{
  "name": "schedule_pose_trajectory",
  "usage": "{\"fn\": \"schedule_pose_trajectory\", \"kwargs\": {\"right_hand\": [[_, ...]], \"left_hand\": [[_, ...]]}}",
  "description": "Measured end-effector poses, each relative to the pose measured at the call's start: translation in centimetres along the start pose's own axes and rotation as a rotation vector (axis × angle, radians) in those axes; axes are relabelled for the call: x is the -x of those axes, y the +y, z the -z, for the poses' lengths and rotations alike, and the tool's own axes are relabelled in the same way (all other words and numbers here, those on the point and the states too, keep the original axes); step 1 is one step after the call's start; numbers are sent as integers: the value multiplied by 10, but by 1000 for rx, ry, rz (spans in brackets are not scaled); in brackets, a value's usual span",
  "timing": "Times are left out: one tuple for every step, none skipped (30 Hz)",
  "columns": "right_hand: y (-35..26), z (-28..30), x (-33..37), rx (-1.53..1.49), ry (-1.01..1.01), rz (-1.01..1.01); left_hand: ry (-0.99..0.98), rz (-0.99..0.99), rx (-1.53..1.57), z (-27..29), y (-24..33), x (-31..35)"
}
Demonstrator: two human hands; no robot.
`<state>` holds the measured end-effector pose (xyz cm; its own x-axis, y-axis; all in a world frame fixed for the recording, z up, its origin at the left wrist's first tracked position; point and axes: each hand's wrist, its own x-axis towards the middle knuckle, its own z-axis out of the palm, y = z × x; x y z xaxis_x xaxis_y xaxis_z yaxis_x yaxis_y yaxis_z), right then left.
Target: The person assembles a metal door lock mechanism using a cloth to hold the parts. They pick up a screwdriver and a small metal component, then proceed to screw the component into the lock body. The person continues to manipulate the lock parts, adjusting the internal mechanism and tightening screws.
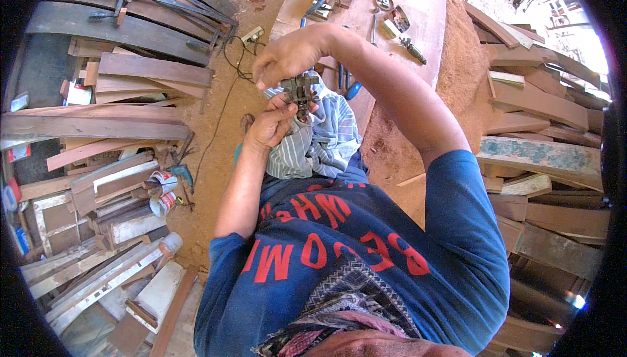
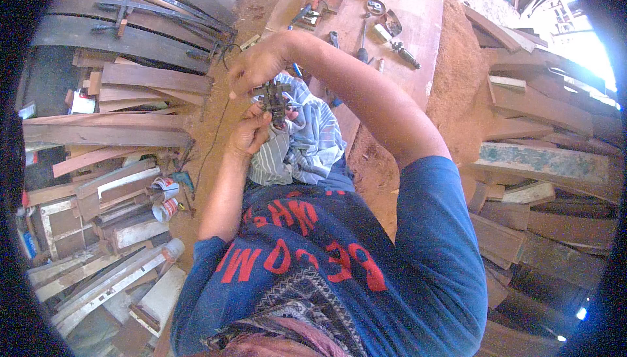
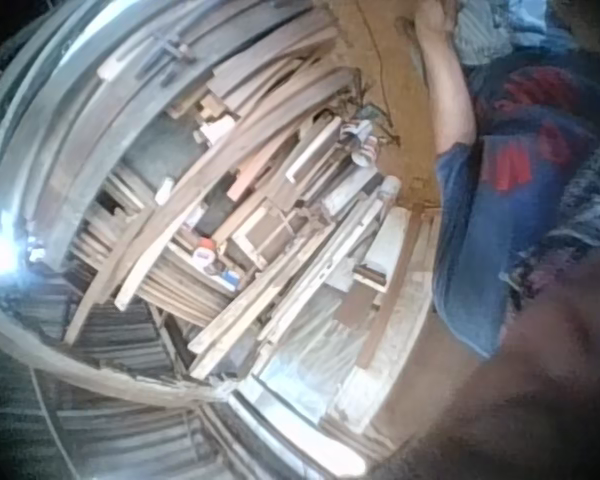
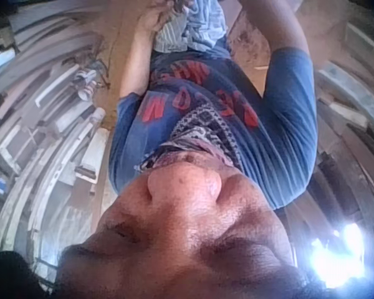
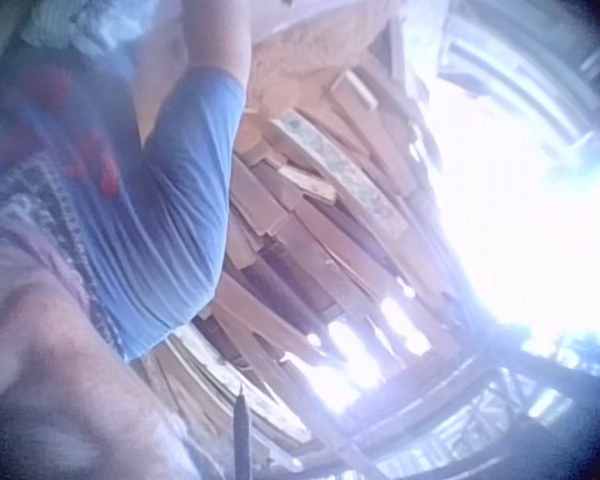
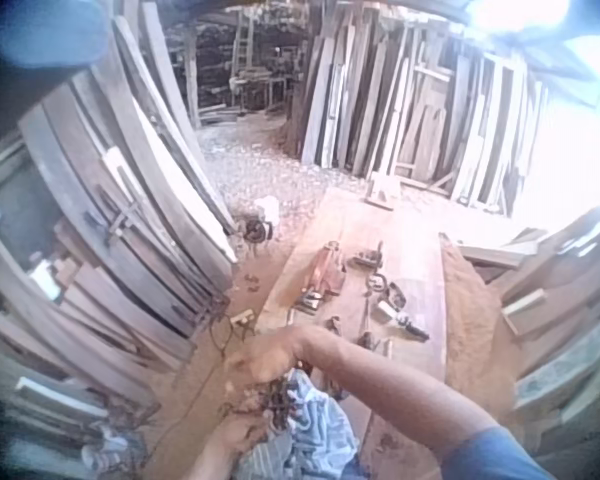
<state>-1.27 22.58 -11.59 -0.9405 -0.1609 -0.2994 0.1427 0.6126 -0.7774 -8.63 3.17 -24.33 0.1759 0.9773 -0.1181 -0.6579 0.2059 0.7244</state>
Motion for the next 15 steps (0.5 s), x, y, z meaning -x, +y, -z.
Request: {"fn": "schedule_pose_trajectory", "kwargs": {"right_hand": [[1, 2, 2, 31, 45, 32], [-2, 4, 9, 42, 114, 23], [-5, 7, 21, 52, 183, 14], [-7, 10, 34, 59, 255, 2], [-7, 13, 43, 53, 221, -67], [-6, 18, 51, 47, 187, -135], [-7, 21, 58, 44, 154, -209], [-9, 21, 63, 103, 166, -264], [-11, 20, 69, 111, 195, -288], [-14, 18, 74, 121, 224, -310], [-17, 17, 78, 131, 253, -332], [-22, 17, 83, 90, 295, -300], [-28, 16, 87, 48, 337, -264], [-36, 15, 90, 2, 379, -232], [-47, 15, 91, -28, 372, -174]], "left_hand": [[-8, 7, 18, 1, 1, 0], [-15, 11, 34, 1, 2, 1], [-22, 15, 51, 2, 3, 2], [-17, 9, 59, 1, 4, 1], [-5, 3, 66, 0, 4, 3], [7, -2, 72, 0, 4, 4], [6, -7, 75, 1, 4, 4], [5, -12, 79, 2, 3, 3], [5, -17, 83, 2, 3, 3], [12, -15, 76, 2, 3, 3], [20, -14, 70, 1, 4, 4], [29, -12, 63, 1, 4, 4], [27, -25, 61, 1, 4, 4], [24, -33, 61, 2, 4, 4], [22, -42, 61, 2, 4, 4]]}}
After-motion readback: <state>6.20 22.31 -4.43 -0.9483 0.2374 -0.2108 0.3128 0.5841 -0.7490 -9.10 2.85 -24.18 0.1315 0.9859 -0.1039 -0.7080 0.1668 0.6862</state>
